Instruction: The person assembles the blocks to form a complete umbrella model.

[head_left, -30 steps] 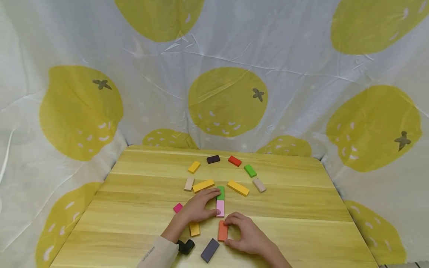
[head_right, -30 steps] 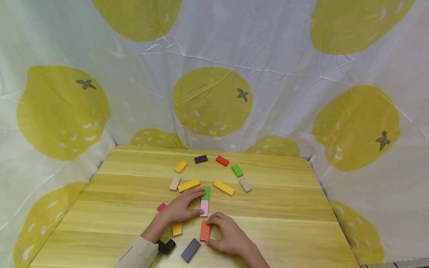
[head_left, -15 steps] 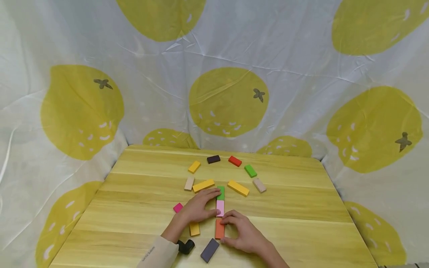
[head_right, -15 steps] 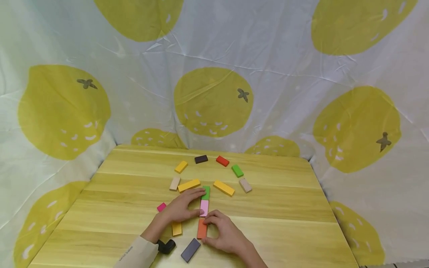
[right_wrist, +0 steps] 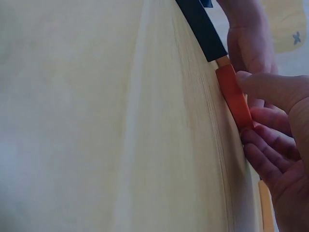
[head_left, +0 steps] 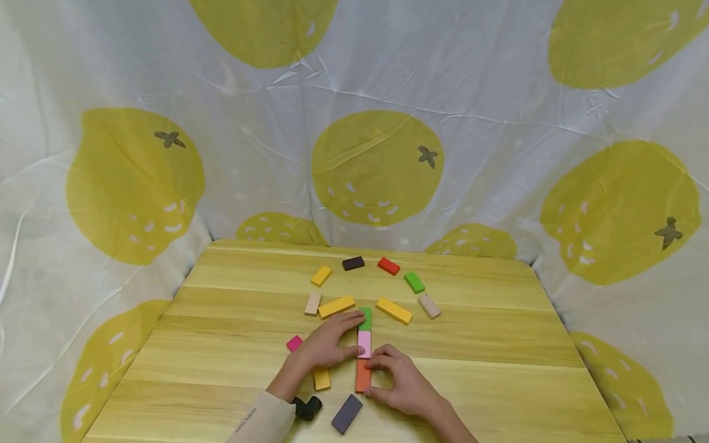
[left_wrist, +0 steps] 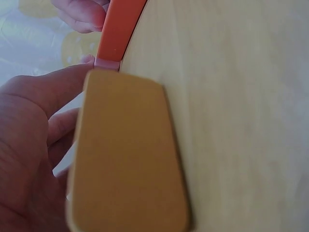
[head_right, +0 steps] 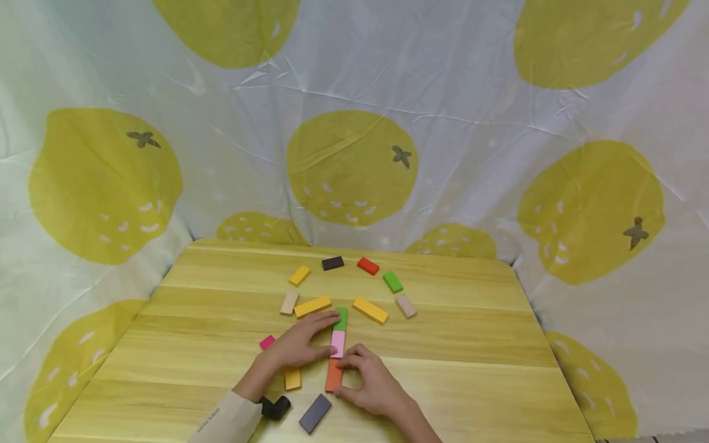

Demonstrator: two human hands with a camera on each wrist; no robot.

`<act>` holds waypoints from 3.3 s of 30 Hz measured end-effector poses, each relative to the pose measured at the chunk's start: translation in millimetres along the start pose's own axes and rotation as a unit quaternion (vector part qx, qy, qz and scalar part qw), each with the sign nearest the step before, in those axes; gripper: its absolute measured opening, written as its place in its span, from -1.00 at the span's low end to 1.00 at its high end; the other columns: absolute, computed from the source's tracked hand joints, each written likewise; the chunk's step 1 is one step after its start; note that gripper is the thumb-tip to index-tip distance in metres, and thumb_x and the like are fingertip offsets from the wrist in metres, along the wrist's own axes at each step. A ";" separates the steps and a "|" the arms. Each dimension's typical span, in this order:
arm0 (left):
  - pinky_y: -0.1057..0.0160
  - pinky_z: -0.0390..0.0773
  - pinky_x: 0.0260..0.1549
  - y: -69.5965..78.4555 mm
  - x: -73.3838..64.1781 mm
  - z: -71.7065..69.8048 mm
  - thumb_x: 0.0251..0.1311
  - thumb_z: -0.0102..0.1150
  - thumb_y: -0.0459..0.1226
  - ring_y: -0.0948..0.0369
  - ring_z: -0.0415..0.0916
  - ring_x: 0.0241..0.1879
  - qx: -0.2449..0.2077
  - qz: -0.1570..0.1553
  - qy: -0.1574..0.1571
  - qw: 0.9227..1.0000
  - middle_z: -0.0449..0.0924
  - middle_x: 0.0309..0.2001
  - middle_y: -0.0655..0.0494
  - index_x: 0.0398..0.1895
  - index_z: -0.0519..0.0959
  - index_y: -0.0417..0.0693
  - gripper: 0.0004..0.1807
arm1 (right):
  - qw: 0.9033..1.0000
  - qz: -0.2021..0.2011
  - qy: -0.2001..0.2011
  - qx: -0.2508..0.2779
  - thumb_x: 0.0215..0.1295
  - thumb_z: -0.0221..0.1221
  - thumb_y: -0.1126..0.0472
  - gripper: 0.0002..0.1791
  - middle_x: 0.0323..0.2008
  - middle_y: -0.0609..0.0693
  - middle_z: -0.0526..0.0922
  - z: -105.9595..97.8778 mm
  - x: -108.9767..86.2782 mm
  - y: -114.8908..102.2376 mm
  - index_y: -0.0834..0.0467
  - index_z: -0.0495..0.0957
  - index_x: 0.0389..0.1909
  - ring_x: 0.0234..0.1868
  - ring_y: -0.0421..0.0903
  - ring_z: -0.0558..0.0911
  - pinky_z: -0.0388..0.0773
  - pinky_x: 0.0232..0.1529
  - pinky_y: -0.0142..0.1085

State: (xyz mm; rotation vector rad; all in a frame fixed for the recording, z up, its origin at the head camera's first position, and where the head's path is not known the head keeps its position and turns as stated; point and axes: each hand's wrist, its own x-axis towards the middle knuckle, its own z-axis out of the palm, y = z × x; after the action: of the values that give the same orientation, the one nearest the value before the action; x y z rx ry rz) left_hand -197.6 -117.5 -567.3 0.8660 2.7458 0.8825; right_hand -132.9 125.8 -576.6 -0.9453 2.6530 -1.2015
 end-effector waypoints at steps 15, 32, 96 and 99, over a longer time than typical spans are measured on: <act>-0.11 0.30 0.48 -0.7 -0.9 0.3 0.34 0.28 0.10 0.04 0.21 0.55 -0.002 0.003 0.003 1.000 0.28 0.56 0.16 0.55 0.36 0.12 -0.24 | 1.000 0.001 0.000 0.015 0.20 0.49 0.01 -0.58 0.04 -0.18 0.57 0.0 3.4 3.1 0.02 0.69 0.06 0.03 -0.24 0.63 0.65 0.10 -0.30; -0.19 0.29 0.47 0.9 -5.6 -5.3 0.12 0.34 0.17 0.03 0.09 0.60 0.010 0.019 -0.042 0.999 0.12 0.63 0.18 0.62 0.22 0.11 0.00 | 0.999 0.008 0.003 0.044 0.19 0.50 0.01 -0.53 0.02 -0.13 0.60 -0.5 2.9 3.6 0.03 0.66 0.10 -0.01 -0.16 0.65 0.66 0.06 -0.31; -0.11 0.26 0.50 -1.8 -4.8 3.1 -0.22 0.34 0.55 0.07 0.08 0.60 0.066 0.035 -0.028 0.997 0.05 0.65 0.18 0.66 0.11 0.11 0.38 | 0.980 0.121 0.115 -0.105 0.30 0.42 0.02 -0.51 0.18 0.05 0.58 -49.0 70.0 67.2 0.10 0.61 0.19 0.24 0.05 0.56 0.53 0.32 0.01; -0.11 0.26 0.51 -0.3 -5.8 2.9 -0.21 0.35 0.54 0.08 0.08 0.60 0.063 0.035 -0.026 0.997 0.06 0.65 0.17 0.66 0.11 0.11 0.37 | 0.979 0.125 0.118 -0.108 0.29 0.42 0.04 -0.50 0.18 0.07 0.59 -49.6 71.4 68.1 0.12 0.61 0.20 0.22 0.07 0.58 0.54 0.30 0.02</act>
State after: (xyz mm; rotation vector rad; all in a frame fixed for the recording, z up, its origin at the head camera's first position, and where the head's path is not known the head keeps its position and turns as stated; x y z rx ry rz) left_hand -192.1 -119.5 -570.2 0.9989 2.7649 0.6936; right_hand -240.1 152.1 -578.0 -0.4912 3.0246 -1.0409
